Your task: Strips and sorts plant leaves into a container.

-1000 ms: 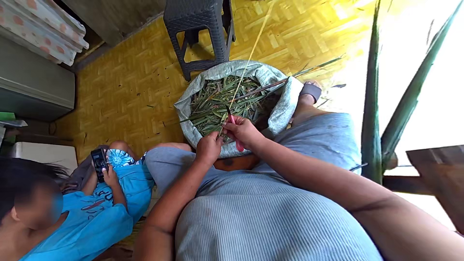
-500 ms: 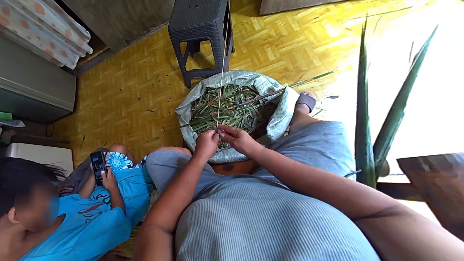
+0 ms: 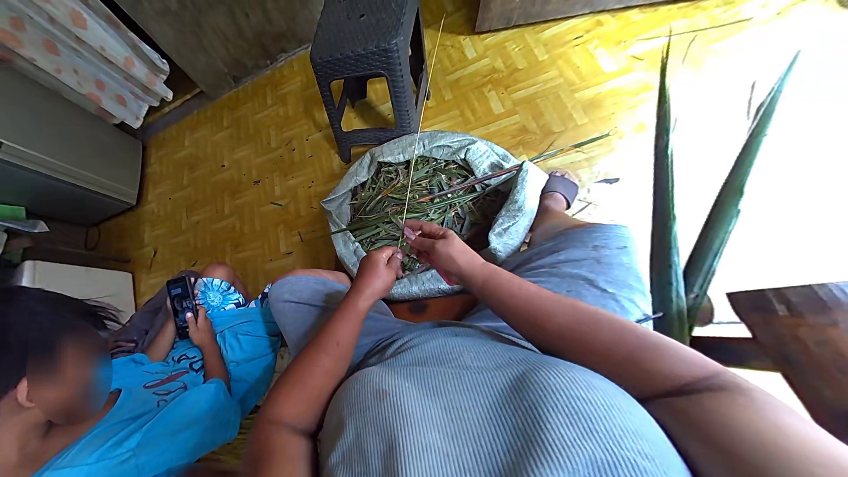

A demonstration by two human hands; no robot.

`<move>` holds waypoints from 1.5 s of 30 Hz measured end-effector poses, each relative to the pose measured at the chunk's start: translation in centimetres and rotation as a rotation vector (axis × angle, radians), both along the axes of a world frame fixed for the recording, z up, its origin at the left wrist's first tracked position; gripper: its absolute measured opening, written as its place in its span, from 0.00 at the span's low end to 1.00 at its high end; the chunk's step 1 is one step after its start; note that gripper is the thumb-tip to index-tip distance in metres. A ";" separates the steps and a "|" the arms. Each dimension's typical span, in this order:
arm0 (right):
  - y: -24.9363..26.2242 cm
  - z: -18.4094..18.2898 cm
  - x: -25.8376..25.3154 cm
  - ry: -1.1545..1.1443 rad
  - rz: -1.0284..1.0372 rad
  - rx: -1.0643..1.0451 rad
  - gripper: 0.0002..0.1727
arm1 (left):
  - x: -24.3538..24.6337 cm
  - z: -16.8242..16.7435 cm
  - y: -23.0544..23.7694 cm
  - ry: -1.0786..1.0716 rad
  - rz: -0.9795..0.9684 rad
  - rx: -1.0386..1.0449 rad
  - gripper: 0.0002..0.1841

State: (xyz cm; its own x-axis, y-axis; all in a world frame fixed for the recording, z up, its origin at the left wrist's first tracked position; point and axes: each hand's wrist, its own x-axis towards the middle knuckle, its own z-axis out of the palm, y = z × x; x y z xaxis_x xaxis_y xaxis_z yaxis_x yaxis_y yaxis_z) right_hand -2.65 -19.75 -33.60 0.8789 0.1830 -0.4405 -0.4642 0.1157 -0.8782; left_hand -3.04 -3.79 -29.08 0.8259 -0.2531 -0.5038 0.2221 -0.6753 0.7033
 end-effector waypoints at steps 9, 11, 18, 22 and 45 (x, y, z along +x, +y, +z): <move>-1.4 0.4 2.7 0.067 -0.116 0.086 0.19 | -1.4 0.5 1.2 0.057 -0.017 -0.061 0.17; -1.6 0.5 3.2 0.070 -0.127 0.083 0.19 | -1.4 0.6 1.5 0.060 -0.026 -0.069 0.17; -4.2 0.5 5.9 0.047 -0.219 0.055 0.18 | -2.2 1.0 2.5 0.109 -0.066 -0.088 0.15; -6.1 1.0 7.3 0.020 -0.280 0.018 0.18 | -2.4 0.9 3.3 0.140 -0.066 -0.077 0.16; -5.9 0.7 6.4 -0.075 -0.105 -0.258 0.20 | -1.6 -0.1 3.8 0.071 0.071 0.169 0.15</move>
